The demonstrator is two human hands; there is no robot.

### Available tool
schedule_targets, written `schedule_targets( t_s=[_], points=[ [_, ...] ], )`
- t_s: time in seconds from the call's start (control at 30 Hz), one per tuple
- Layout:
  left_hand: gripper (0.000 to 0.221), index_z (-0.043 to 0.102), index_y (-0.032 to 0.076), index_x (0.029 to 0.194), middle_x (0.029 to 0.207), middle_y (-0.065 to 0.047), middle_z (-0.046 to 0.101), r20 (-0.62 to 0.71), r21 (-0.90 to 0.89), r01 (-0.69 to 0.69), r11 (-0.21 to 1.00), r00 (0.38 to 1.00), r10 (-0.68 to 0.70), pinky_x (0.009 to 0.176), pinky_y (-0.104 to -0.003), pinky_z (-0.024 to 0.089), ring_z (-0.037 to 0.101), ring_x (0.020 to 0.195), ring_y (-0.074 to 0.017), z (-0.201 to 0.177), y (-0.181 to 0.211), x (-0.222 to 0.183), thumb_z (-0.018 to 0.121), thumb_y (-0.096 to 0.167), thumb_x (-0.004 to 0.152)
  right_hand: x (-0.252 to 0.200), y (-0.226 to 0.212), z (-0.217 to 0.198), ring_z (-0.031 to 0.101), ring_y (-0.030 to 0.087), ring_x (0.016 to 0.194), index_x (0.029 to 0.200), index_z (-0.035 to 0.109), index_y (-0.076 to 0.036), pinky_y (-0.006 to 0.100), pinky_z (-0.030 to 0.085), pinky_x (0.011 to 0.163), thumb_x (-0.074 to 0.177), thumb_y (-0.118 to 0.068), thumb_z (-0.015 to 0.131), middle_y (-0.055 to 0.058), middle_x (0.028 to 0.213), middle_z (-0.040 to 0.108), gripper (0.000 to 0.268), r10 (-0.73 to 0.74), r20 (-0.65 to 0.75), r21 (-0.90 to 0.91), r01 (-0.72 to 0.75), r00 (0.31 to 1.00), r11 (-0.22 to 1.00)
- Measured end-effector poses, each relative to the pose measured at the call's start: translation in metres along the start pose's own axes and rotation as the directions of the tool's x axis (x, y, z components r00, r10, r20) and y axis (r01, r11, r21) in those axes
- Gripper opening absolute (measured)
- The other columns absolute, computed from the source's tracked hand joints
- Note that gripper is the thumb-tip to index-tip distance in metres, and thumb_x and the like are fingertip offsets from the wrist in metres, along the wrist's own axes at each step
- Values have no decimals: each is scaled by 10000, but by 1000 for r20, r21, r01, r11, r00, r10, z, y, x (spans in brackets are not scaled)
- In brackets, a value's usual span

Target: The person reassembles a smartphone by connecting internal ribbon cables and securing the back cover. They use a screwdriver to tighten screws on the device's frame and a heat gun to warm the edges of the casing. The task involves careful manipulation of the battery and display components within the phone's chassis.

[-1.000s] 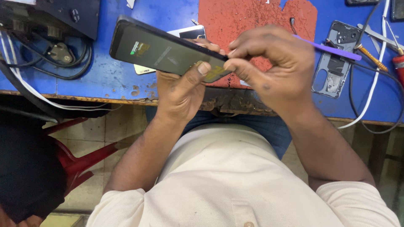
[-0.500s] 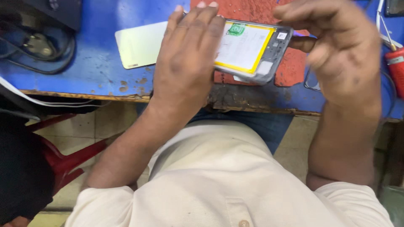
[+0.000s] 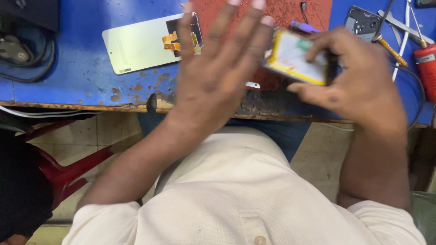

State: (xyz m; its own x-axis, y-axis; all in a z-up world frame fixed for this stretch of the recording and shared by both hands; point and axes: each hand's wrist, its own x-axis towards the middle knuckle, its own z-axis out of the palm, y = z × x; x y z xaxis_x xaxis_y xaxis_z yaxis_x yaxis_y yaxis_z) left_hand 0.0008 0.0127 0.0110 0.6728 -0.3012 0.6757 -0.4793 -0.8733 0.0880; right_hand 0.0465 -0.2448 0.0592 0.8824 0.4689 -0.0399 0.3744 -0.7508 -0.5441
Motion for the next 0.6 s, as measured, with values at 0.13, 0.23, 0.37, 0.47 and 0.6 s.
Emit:
schedule_targets(
  t_s=[0.13, 0.23, 0.37, 0.47, 0.6],
  points=[
    [296, 681, -70, 1232, 1298, -188, 614, 162, -399, 130, 908, 984, -69, 1090, -534, 425, 543, 1243, -342, 0, -9, -17, 706, 44, 960, -20, 44, -12, 595, 123, 1088, 1281, 525, -16, 244, 483, 1009, 890, -144, 916, 74, 1248, 601, 567, 86, -178, 338, -21, 980, 941],
    [206, 695, 5, 1097, 1156, -109, 615, 240, -414, 58, 908, 970, 47, 1044, -471, 440, 547, 1153, -292, 13, 2, -29, 738, 99, 918, -29, 65, -5, 571, 114, 1146, 1316, 486, -12, 228, 468, 1083, 943, -120, 912, 84, 1262, 569, 577, 58, -231, 461, 56, 971, 885],
    [94, 658, 58, 957, 992, -84, 551, 242, -262, -80, 962, 959, 146, 959, -429, 443, 531, 1022, -260, 16, 9, -30, 706, 121, 906, -30, 73, 3, 582, 132, 1162, 1299, 474, -8, 231, 477, 1086, 943, -102, 914, 112, 1297, 587, 574, 39, -275, 465, 97, 961, 880],
    [87, 635, 73, 944, 969, -81, 527, 276, -249, -69, 966, 951, 139, 904, -411, 436, 516, 997, -255, 17, 10, -30, 681, 143, 919, -27, 70, 7, 587, 148, 1174, 1288, 489, 10, 237, 472, 1100, 916, -61, 918, 132, 1312, 585, 572, 0, -269, 407, 114, 963, 906],
    [150, 638, 78, 981, 995, -88, 529, 225, -203, 8, 979, 974, 39, 872, -414, 415, 504, 995, -258, 27, -3, -25, 687, 161, 866, -19, 52, 5, 626, 183, 1165, 1251, 569, 8, 267, 487, 1073, 843, -101, 967, 159, 1295, 639, 581, -116, -255, 198, 169, 960, 966]
  ],
)
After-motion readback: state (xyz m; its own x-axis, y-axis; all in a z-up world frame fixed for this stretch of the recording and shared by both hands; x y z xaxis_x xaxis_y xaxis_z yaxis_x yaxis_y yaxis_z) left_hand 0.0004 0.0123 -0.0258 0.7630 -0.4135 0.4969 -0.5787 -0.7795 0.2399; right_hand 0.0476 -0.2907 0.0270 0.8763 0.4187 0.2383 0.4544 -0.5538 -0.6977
